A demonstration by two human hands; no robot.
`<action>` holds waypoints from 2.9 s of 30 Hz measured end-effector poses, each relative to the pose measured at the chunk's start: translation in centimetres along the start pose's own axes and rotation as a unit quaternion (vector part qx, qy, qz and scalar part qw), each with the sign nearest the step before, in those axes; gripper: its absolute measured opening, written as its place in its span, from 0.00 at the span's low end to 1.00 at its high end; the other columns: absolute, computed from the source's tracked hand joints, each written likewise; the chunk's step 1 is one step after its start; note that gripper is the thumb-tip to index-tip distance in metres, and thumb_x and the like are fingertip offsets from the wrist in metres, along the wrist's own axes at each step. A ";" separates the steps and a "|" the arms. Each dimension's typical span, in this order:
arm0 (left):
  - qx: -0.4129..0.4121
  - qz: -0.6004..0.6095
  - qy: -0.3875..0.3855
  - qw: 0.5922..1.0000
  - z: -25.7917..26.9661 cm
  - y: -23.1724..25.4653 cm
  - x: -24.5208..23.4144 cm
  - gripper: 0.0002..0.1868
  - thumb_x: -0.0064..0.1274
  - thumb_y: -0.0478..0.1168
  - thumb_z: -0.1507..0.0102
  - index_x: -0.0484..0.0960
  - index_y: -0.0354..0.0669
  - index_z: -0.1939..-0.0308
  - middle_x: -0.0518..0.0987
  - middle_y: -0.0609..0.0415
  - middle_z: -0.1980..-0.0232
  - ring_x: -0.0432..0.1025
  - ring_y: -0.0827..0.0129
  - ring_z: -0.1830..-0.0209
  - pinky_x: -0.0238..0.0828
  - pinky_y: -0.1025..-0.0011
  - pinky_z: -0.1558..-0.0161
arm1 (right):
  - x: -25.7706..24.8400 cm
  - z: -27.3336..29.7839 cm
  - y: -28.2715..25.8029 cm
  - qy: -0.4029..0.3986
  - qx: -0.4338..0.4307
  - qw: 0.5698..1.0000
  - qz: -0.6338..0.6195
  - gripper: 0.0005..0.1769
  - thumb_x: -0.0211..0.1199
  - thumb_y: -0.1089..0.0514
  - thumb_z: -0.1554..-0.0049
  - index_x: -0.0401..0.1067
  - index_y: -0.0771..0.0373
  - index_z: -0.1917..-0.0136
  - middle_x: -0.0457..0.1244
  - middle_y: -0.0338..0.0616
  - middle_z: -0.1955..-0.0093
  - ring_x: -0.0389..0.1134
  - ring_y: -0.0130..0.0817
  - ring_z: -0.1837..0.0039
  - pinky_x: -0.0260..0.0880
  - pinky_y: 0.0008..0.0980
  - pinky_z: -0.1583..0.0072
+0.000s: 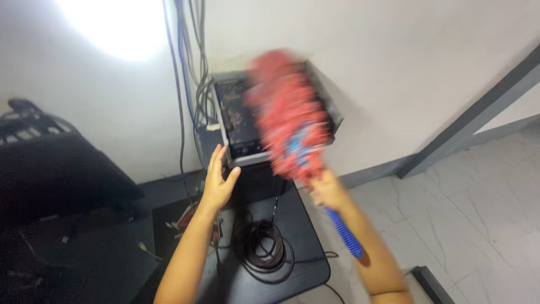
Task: The person dusts a desk and an audio amplifier with a duster, then coils a long braided cable and places it on top of the amplifier. The person also moves a screwdriver and a remote control.
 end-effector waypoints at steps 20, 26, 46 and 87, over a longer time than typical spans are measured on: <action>0.088 -0.622 -0.060 0.776 -12.4 2.8 4.3 0.22 0.49 0.43 0.37 0.79 0.48 0.39 0.76 0.49 0.40 0.62 0.48 0.33 0.52 0.41 0.34 | -10.8 10.0 0.2 0.251 -0.079 0.951 0.161 0.29 0.56 0.62 0.43 0.59 0.61 0.29 0.62 0.43 0.75 0.61 0.28 0.77 0.62 0.31 0.72; 0.089 -0.634 -0.071 0.765 -13.1 2.1 7.1 0.11 0.48 0.42 0.36 0.82 0.51 0.51 0.77 0.48 0.50 0.68 0.53 0.43 0.58 0.47 0.38 | -7.7 7.9 3.1 0.090 -0.114 0.989 -0.036 0.10 0.50 0.63 0.33 0.70 0.69 0.51 0.62 0.44 0.71 0.62 0.28 0.72 0.64 0.29 0.70; -0.170 0.496 0.044 0.851 -2.4 -8.0 -4.3 0.11 0.47 0.34 0.30 0.70 0.36 0.44 0.79 0.42 0.50 0.77 0.64 0.55 0.78 0.69 0.53 | 3.1 2.8 2.1 -0.140 0.043 0.988 0.042 0.34 0.54 0.61 0.41 0.53 0.51 0.22 0.63 0.41 0.68 0.57 0.25 0.79 0.57 0.27 0.76; -0.226 0.431 0.064 0.871 0.2 -9.0 -2.9 0.36 0.49 0.37 0.33 0.57 0.56 0.21 0.54 0.51 0.17 0.61 0.66 0.29 0.75 0.66 0.50 | 2.1 23.8 14.9 -0.076 0.165 0.983 0.036 0.44 0.60 0.65 0.47 0.48 0.55 0.20 0.66 0.39 0.58 0.60 0.25 0.74 0.62 0.26 0.70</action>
Point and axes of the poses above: each hand's wrist, its own z-axis away from the middle knuckle, its own x-axis out of the palm, y = z × x, the point moved 10 cm from there along -z, towards the middle knuckle
